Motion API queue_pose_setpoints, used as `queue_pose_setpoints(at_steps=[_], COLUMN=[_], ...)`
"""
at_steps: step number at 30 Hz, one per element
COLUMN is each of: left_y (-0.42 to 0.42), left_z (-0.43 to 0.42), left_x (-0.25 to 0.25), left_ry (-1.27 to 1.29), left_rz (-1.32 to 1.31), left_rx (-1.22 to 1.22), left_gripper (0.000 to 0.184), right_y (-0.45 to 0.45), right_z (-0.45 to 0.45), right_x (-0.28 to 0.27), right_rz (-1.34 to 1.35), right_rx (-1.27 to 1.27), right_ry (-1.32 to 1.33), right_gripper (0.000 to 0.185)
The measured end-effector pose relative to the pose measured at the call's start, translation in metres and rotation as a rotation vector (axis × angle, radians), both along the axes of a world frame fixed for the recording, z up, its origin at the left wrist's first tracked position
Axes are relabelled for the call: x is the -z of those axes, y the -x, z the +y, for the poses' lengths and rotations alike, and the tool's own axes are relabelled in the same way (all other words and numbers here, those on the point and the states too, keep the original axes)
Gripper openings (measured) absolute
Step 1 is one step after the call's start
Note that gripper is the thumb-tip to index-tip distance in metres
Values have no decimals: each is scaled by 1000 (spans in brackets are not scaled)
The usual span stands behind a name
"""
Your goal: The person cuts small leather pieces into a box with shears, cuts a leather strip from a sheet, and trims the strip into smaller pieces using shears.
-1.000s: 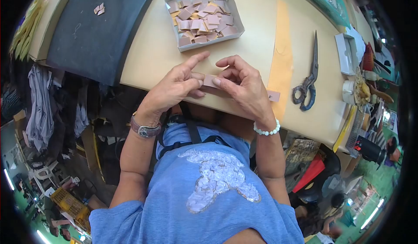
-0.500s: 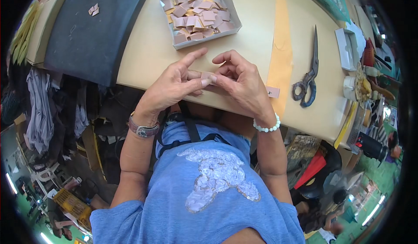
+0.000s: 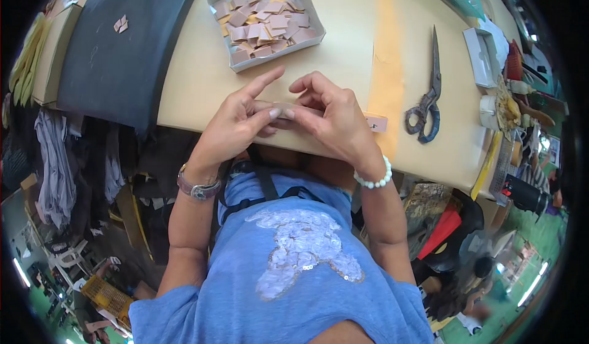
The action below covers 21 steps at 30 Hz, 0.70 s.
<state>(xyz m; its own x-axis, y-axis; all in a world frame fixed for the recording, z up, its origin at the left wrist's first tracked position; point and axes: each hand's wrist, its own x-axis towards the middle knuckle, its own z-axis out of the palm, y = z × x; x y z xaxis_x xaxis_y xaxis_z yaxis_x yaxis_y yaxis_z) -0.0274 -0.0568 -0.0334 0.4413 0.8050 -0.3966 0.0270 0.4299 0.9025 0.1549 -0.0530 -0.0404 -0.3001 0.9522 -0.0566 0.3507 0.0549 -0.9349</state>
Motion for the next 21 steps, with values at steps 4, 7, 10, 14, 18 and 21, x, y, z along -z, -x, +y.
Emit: queue_pose_setpoints(at_steps=[4, 7, 10, 14, 18, 21], left_y=[10, 23, 23, 28, 22, 23], left_z=[0, 0, -6, -6, -14, -17], left_x=[-18, -38, -51, -54, -56, -52], left_ry=[-167, -234, -294, -279, -260, -260], left_rz=[66, 108, 77, 13, 6, 8], left_rx=[-105, -188, -169, -210, -202, -190], left_gripper=[52, 50, 49, 49, 49, 49], right_y=[-29, -58, -68, -83, -92, -93], right_z=[-14, -24, -32, -39, -47, -50], right_x=[-46, -69, -82, -78, -77, -69], right_rz=[-376, -388, -332, -209, -56, 154], right_rx=[-80, -127, -163, -54, 49, 155], right_ry=[-162, -186, -274, -229, 225, 368], right_gripper=[17, 16, 17, 15, 12, 13])
